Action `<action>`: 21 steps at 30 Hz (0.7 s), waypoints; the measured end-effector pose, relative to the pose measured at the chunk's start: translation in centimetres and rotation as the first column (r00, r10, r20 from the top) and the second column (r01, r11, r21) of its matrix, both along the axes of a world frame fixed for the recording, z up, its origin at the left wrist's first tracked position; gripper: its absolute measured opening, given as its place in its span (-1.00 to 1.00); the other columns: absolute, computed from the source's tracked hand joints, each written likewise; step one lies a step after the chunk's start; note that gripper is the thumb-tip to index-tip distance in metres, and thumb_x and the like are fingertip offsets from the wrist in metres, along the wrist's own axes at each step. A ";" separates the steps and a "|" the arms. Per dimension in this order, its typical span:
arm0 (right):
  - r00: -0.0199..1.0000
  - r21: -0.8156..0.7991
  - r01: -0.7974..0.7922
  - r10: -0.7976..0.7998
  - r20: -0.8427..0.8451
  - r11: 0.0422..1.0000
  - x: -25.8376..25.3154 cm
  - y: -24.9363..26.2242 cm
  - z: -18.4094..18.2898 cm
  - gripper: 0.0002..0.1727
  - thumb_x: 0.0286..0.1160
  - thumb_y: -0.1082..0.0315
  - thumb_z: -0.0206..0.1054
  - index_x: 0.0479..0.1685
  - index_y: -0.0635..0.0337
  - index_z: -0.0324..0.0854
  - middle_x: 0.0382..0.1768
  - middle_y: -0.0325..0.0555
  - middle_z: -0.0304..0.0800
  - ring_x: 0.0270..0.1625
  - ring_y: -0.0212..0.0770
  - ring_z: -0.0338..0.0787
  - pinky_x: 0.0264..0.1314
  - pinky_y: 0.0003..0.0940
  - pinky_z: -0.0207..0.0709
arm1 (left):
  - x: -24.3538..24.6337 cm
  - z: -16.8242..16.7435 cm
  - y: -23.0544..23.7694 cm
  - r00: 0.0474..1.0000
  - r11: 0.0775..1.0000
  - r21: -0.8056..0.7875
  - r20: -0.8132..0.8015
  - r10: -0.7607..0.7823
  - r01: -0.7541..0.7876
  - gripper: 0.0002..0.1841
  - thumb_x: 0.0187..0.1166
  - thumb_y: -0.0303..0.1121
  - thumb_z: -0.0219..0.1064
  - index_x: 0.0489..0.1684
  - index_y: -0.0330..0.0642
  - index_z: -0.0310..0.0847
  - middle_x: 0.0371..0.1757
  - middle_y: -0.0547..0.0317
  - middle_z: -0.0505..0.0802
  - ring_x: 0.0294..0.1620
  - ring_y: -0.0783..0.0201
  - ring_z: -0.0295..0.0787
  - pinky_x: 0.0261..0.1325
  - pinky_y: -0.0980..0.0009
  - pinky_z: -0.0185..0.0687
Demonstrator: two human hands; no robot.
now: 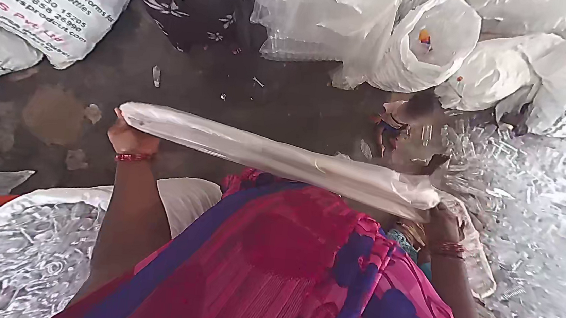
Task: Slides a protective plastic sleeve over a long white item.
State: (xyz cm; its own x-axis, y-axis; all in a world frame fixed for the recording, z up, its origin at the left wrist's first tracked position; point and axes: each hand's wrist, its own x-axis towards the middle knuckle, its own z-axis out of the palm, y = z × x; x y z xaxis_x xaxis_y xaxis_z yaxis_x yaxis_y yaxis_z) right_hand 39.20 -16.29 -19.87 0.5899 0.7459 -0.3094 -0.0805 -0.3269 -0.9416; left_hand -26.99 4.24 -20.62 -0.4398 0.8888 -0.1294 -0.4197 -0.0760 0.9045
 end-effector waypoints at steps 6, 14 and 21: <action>1.000 -0.174 -0.014 0.014 0.004 0.985 -1.4 -1.8 -0.8 -0.63 0.90 0.28 -0.20 -0.01 0.20 0.54 -0.34 -0.42 0.67 -0.26 -0.61 0.69 -0.09 -0.58 0.64 | 3.1 3.5 3.4 0.993 0.973 0.220 0.077 -0.084 0.065 -0.43 0.87 -0.14 -0.62 0.13 0.00 0.43 0.01 0.25 0.80 0.19 0.31 0.74 0.38 0.18 0.62; 0.870 0.312 0.419 -0.278 -0.407 0.853 1.9 -1.9 -0.2 -0.46 0.86 0.12 -0.57 0.45 0.16 0.22 0.11 -0.13 0.67 0.16 -0.25 0.73 0.25 -0.13 0.67 | 1.7 5.5 4.3 0.911 0.913 0.078 -0.137 -0.388 0.401 -0.44 0.87 -0.07 -0.37 -0.42 0.13 0.57 -0.49 0.43 0.83 -0.32 0.53 0.80 -0.09 0.47 0.76; 0.950 0.173 0.193 -0.141 -0.278 0.966 2.3 -3.7 2.4 -0.33 0.84 -0.15 -0.50 0.54 0.21 0.09 0.16 -0.17 0.67 0.15 -0.32 0.77 0.15 -0.26 0.74 | -1.1 7.4 2.1 0.482 0.724 -0.503 -0.541 -0.689 0.471 -0.52 0.58 -0.57 0.19 0.51 -0.36 0.30 0.24 0.09 0.69 0.16 0.46 0.66 0.32 0.40 0.61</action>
State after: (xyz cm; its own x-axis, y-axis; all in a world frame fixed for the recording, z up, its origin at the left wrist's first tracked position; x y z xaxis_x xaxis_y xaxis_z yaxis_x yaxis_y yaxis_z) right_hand 41.53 -19.94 -17.51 0.6290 0.7049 -0.3279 -0.3702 -0.0993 -0.9236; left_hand -28.07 6.37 -13.19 0.1110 0.9484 -0.2969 0.4300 0.2235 0.8747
